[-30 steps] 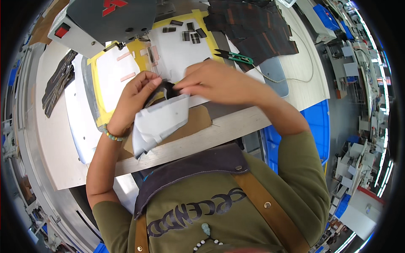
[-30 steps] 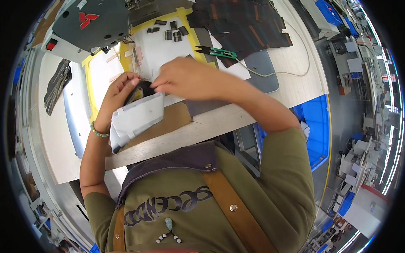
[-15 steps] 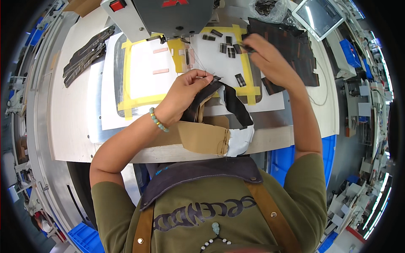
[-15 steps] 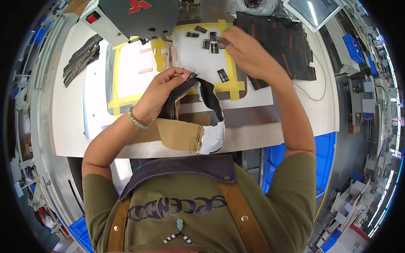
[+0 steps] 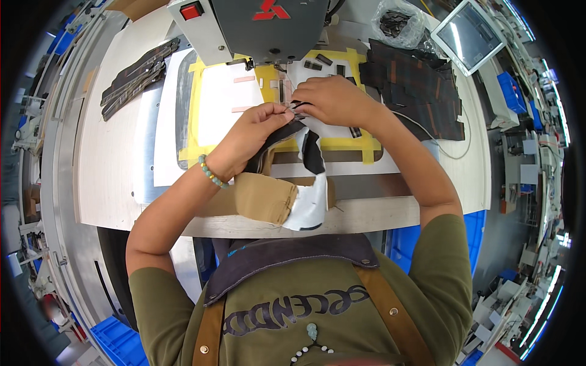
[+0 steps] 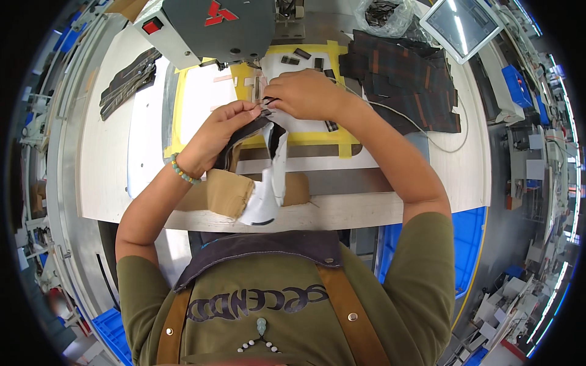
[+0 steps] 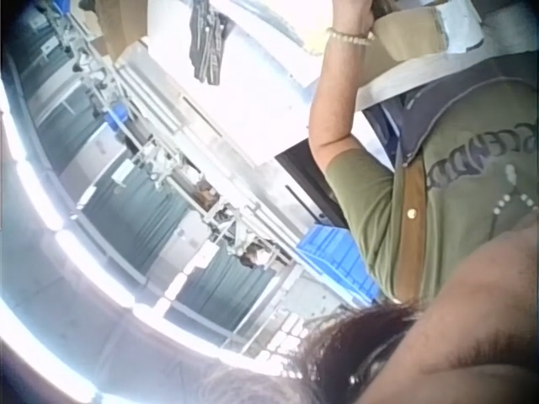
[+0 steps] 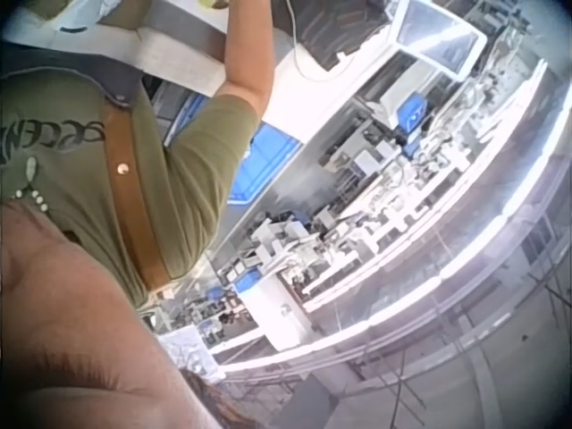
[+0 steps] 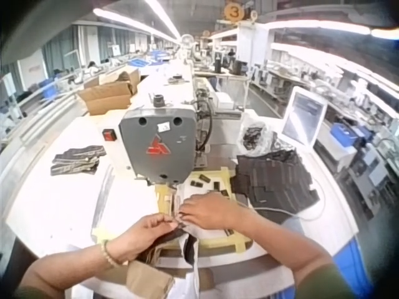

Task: Sewing fabric and zippers onto leather components using an industrial sewing machine.

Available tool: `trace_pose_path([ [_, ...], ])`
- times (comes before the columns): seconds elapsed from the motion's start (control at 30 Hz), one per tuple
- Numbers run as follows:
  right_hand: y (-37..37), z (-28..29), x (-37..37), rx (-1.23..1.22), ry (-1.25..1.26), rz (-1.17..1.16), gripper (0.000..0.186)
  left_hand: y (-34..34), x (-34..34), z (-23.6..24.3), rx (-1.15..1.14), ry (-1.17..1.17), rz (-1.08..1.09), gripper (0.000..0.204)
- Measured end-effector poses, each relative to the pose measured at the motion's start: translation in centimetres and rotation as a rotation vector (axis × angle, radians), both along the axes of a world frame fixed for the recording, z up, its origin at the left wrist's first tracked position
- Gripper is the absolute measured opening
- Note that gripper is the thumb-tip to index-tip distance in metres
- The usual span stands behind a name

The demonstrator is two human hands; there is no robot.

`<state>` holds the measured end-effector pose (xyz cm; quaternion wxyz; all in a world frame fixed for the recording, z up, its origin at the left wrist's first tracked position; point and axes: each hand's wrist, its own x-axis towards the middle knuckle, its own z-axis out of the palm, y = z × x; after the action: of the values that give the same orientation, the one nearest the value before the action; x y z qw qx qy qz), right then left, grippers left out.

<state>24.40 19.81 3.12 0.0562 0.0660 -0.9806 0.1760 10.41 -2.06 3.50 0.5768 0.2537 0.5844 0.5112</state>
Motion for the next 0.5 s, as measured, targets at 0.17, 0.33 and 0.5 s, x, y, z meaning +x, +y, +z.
trace_pose_path([
  [0.17, 0.5, -2.0, 0.9, 0.184, 0.021, -0.182, 0.027, -0.1, 1.1, -0.3, 0.077, 0.059, -0.101, 0.028],
  [0.33, 2.2, -0.2, 4.1, 0.106, 0.022, -0.382, 0.026, -1.2, 1.6, -0.3, 0.164, 0.28, -0.153, 0.042],
  [0.5, 0.2, 2.5, 5.7, -0.107, 0.123, -0.309, 0.031, -1.9, 1.7, -0.4, 0.219, 0.184, -0.084, 0.042],
])
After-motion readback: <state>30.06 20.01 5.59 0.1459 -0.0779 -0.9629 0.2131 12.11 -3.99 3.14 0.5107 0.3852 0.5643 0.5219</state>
